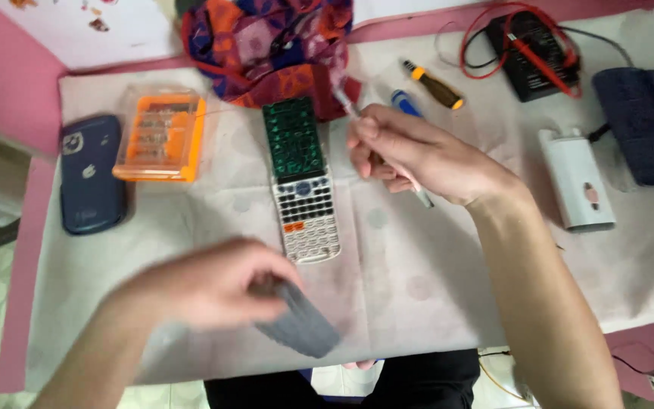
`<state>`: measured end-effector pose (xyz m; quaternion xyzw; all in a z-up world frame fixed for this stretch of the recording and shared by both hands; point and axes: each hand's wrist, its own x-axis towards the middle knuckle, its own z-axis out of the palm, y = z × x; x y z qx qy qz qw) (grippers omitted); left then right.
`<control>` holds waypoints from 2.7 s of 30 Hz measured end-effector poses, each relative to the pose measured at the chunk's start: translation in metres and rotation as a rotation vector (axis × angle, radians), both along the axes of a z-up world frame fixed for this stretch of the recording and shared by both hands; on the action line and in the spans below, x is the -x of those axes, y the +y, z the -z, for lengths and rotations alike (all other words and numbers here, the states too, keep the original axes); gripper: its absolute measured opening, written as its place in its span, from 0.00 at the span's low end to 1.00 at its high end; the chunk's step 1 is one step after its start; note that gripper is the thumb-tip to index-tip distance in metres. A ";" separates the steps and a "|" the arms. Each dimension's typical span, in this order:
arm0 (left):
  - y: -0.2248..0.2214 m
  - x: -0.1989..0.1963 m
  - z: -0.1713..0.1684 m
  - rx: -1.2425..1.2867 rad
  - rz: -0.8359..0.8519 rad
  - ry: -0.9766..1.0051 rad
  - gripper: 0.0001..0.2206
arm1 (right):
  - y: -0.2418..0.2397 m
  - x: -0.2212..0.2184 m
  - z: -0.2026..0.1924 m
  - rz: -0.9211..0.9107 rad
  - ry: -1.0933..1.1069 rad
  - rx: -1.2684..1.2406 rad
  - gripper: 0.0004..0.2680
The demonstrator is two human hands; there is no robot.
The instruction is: Cleaning the individual button holes of a calculator keypad using a small cleaning tool
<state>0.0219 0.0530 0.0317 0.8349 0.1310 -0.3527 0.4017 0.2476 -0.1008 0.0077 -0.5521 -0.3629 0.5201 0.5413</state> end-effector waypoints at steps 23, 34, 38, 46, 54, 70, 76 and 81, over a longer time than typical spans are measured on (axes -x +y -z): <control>0.109 -0.011 0.065 -0.055 -0.118 -0.642 0.13 | 0.033 0.051 0.069 0.287 -0.375 -0.176 0.12; 0.116 0.021 0.051 -0.404 -0.006 -0.480 0.07 | 0.077 0.105 0.025 0.074 -0.944 -0.365 0.08; 0.115 0.023 0.051 -0.406 -0.008 -0.378 0.02 | 0.083 0.104 0.039 0.103 -1.041 -0.332 0.07; 0.115 0.025 0.053 -0.465 0.007 -0.399 0.04 | 0.083 0.103 0.048 0.044 -1.043 -0.227 0.08; 0.105 0.028 0.044 -0.399 0.059 -0.372 0.13 | 0.081 0.105 0.059 0.083 -1.001 -0.386 0.04; 0.098 0.023 0.066 -0.459 0.079 -0.333 0.30 | 0.081 0.092 0.075 0.130 -1.062 -0.495 0.04; 0.098 0.022 0.064 -0.435 0.072 -0.286 0.28 | 0.088 0.098 0.061 -0.004 -1.042 -0.491 0.04; 0.099 0.023 0.063 -0.405 0.083 -0.314 0.29 | 0.079 0.094 0.072 -0.043 -0.991 -0.467 0.04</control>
